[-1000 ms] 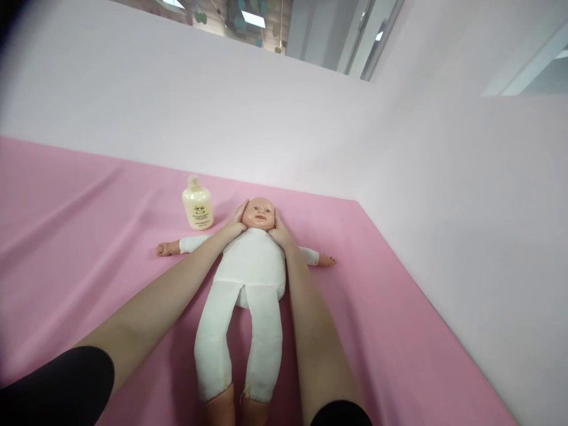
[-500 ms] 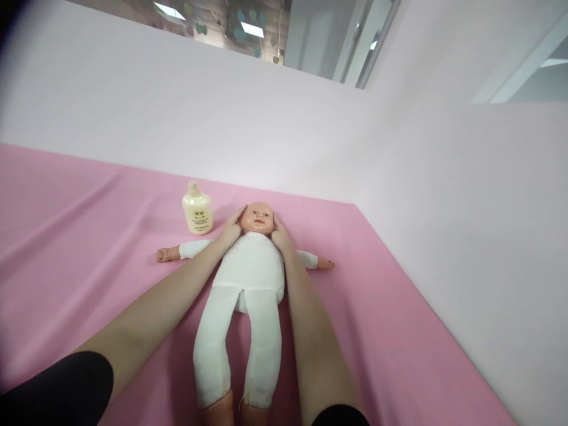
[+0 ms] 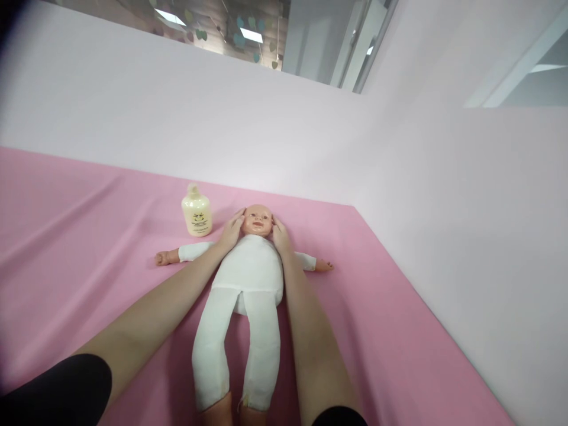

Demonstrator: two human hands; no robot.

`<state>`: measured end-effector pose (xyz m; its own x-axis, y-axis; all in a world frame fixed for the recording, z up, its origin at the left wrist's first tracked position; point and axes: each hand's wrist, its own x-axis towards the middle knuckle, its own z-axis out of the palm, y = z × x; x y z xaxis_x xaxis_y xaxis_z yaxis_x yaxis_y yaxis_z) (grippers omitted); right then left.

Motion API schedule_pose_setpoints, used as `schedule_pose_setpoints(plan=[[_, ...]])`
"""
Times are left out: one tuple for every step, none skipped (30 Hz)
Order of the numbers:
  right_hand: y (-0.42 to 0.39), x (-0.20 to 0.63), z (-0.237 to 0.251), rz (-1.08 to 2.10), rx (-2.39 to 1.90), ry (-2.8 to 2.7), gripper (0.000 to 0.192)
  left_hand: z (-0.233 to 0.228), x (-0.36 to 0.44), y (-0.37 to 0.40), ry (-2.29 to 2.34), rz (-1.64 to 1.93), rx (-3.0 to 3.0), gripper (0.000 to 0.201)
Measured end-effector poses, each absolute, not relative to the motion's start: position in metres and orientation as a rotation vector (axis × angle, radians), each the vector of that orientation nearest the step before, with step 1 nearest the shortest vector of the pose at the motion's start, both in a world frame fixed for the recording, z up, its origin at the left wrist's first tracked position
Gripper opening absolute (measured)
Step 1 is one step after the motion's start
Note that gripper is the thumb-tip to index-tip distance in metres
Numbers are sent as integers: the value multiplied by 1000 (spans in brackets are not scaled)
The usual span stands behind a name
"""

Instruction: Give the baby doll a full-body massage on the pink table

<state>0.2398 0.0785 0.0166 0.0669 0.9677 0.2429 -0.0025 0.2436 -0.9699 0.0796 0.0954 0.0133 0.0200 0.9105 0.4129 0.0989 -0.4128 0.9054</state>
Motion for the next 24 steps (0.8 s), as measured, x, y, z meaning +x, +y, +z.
schedule_pose_setpoints(plan=[[78,244,16,924,-1083,-1317,52,14,80,93,1074,1449,1669,50],[77,247,16,868,-1116,-1369,55,15,80,91,1084,1429,1735,54],[76,249,16,819,-1149,-1414,58,15,81,89,1085,1412,1794,60],[74,249,16,782,-1179,-1455,62,15,81,88,1081,1399,1843,65],[72,250,16,762,-1202,-1496,67,15,82,88,1076,1390,1885,70],[70,249,16,751,-1217,-1539,71,14,82,88,1070,1385,1921,73],[68,249,16,736,-1223,-1577,76,14,82,89,1064,1383,1947,75],[67,248,17,720,-1221,-1611,79,13,83,89,1055,1384,1965,75],[66,247,18,705,-1217,-1637,81,12,83,90,1043,1387,1978,73],[65,247,19,694,-1215,-1652,82,12,83,90,1030,1391,1988,71],[64,247,19,694,-1214,-1658,82,11,83,90,1017,1395,1995,69],[64,247,20,703,-1214,-1657,81,11,83,90,1007,1397,2001,67],[63,247,21,718,-1214,-1651,80,12,83,90,997,1399,2006,65],[63,247,22,734,-1214,-1645,79,12,83,89,985,1400,2013,63],[63,247,22,748,-1214,-1642,78,12,82,89,970,1402,2024,61],[63,247,23,759,-1214,-1640,79,13,82,88,950,1405,2040,58],[63,247,23,768,-1215,-1640,80,14,82,88,928,1408,2060,56],[63,246,23,773,-1215,-1641,81,14,82,87,909,1410,2079,54],[64,246,23,780,-1215,-1642,82,15,81,87,896,1409,2095,52],[64,246,23,787,-1218,-1641,83,16,81,87,889,1406,2106,50],[64,246,23,797,-1226,-1638,84,16,81,86,888,1405,2112,49],[65,246,22,808,-1239,-1631,85,17,81,86,889,1405,2115,48],[65,246,21,819,-1258,-1621,86,17,81,86,889,1408,2117,47],[65,246,21,828,-1278,-1610,87,16,82,86,886,1415,2115,47]])
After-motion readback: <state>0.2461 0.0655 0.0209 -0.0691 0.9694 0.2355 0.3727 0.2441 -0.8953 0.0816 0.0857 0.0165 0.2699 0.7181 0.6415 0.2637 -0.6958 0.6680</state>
